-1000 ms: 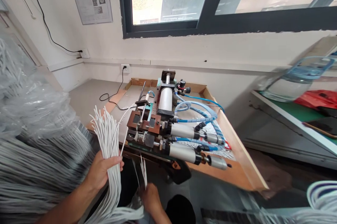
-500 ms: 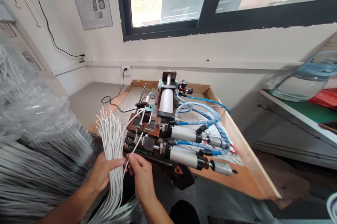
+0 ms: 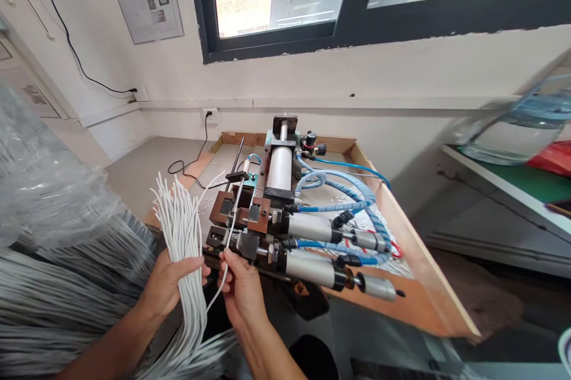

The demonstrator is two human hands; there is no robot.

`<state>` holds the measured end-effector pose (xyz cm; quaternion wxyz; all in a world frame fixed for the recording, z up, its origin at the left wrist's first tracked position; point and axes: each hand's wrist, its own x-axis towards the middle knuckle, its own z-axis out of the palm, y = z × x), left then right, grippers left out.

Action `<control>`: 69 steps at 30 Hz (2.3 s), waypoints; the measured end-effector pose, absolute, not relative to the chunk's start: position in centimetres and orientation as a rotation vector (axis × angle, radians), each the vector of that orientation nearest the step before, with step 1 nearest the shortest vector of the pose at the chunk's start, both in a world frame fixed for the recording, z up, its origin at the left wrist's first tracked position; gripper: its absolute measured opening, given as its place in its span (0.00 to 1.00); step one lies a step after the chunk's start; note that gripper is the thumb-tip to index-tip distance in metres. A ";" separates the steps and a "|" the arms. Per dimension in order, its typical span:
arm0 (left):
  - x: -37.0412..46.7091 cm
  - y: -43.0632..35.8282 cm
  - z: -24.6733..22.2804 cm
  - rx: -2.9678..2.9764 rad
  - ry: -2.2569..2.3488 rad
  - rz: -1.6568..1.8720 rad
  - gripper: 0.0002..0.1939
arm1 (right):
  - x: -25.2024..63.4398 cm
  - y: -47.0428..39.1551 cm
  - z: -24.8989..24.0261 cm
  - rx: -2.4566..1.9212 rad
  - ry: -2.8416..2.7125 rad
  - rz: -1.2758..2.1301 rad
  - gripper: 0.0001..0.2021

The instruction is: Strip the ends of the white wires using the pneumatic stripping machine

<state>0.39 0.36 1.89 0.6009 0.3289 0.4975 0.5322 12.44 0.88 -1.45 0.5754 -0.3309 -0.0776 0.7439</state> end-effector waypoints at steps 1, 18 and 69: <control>0.4 0.4 1.8 0.778 1.148 1.236 0.08 | 12.4 0.9 -1.5 -0.772 -0.167 1.762 0.12; 0.3 0.3 1.7 0.783 1.105 1.176 0.08 | 11.7 -0.8 -1.5 -0.910 -0.423 1.550 0.13; 0.7 2.1 3.8 0.812 1.140 1.272 0.09 | 11.6 -0.9 -2.0 -0.980 -0.299 1.422 0.11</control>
